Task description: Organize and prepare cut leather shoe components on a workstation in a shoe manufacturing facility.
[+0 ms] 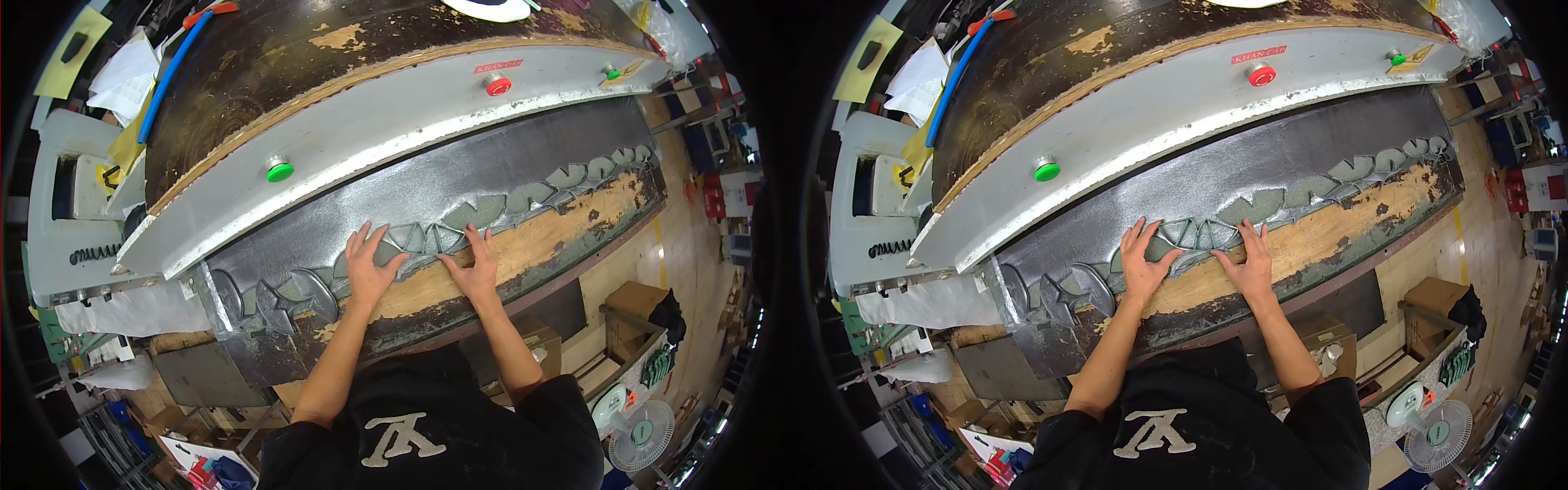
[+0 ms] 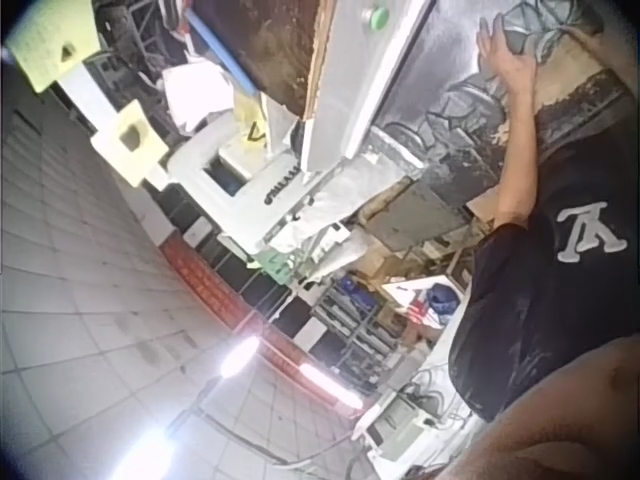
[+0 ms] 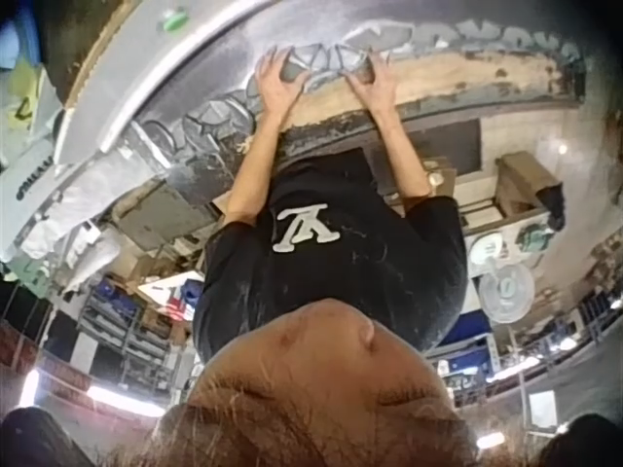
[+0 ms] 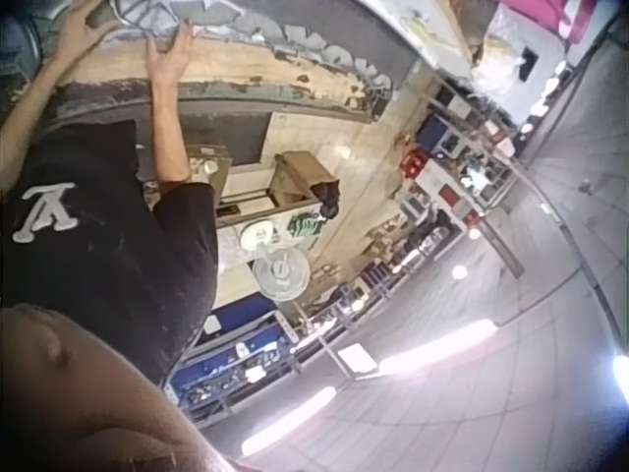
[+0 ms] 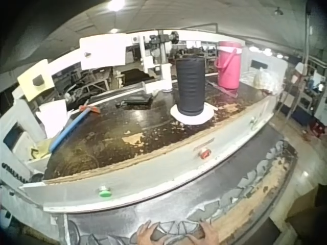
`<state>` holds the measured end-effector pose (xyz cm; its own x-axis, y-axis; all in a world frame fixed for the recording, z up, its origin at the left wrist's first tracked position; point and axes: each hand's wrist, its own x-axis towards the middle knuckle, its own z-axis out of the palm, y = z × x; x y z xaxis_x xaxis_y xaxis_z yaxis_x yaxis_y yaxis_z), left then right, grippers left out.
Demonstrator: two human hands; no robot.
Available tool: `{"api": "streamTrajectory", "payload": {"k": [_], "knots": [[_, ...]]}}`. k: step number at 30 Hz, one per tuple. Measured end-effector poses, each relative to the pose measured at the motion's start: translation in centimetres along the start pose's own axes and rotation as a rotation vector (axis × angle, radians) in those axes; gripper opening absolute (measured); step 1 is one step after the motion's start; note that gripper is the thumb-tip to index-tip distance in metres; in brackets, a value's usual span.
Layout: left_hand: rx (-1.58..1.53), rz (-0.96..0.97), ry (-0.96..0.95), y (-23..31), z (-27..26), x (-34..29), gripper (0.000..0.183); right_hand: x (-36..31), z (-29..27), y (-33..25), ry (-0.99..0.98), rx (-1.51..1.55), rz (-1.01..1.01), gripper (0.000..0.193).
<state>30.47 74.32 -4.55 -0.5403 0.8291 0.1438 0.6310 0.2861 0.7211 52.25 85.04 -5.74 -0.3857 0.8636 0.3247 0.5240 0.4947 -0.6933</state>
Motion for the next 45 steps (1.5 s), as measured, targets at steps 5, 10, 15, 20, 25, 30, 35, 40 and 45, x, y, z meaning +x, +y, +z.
{"api": "streamTrajectory", "payload": {"k": [5, 10, 15, 20, 25, 30, 35, 40, 45], "knots": [[-0.005, -0.008, 0.006, 0.0, 0.2, 0.0, 0.071, -0.2, 0.2, 0.5, -0.006, -0.003, -0.037, 0.071], [-0.040, 0.027, 0.043, -0.4, 0.0, 0.1, 0.072, -0.1, 0.3, 0.2, -0.029, -0.047, -0.049, 0.073], [-0.031, 0.047, 0.037, -0.5, 0.3, 0.3, 0.073, 0.2, -0.1, 0.2, -0.027, -0.004, -0.019, 0.077], [-0.017, 0.096, 0.039, -0.4, 0.4, 0.2, 0.079, 0.7, -1.8, 0.1, -0.065, 0.191, 0.134, 0.082], [0.029, 0.115, 0.059, 0.2, 0.6, 0.2, 0.083, 0.6, -1.2, 0.2, -0.049, 0.141, 0.089, 0.072], [0.052, 0.084, 0.055, -0.1, 0.8, 0.2, 0.082, 1.0, -0.9, -0.4, -0.067, 0.116, 0.087, 0.064], [0.093, 0.106, 0.029, 0.2, 0.8, 0.5, 0.080, 0.9, -0.9, 0.2, -0.086, 0.089, 0.072, 0.066], [0.082, 0.099, 0.034, 0.2, 0.4, 0.5, 0.082, 0.8, -0.7, 0.3, -0.084, 0.086, 0.069, 0.065], [0.006, 0.065, 0.028, -0.4, 0.4, 0.3, 0.083, 0.8, -0.4, 0.1, -0.061, 0.061, 0.037, 0.067]]}}
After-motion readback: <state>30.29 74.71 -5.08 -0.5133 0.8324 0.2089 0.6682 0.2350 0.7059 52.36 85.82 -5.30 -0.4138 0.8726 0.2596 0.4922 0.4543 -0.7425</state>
